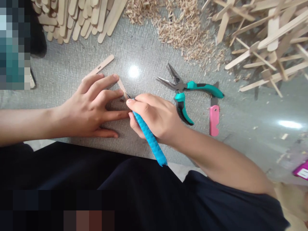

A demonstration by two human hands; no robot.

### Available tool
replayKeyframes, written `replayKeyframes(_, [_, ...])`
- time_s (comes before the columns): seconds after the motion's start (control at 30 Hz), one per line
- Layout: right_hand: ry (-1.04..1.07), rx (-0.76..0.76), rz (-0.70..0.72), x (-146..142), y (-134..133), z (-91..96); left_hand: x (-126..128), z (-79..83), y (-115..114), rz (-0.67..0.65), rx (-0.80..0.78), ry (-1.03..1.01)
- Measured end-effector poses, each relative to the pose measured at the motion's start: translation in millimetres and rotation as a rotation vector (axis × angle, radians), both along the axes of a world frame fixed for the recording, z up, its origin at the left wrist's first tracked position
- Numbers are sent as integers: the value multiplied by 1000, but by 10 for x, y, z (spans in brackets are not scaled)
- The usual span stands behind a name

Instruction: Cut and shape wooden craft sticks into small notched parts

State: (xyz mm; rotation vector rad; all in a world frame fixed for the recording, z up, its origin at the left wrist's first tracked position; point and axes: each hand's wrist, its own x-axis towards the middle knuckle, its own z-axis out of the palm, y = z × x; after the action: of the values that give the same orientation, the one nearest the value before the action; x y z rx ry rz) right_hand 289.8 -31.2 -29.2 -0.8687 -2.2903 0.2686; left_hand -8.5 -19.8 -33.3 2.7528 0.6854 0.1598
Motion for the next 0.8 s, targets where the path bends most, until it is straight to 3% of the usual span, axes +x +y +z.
replayKeyframes(0.1, [-2, -7, -3, -7, -6, 4, 5, 2, -4, 3, -36, 18])
replayKeyframes(0.37, [-8, -4, -30, -9, -27, 1, 4, 4, 4, -22, 81, -12])
replayKeyframes(0.6, [24, -35, -18, 0, -27, 9, 0, -6, 3, -24, 30, 33])
replayKeyframes(0.8, [31, -25, -41, -14, -32, -30, 12, 12, 16, -37, 76, -41])
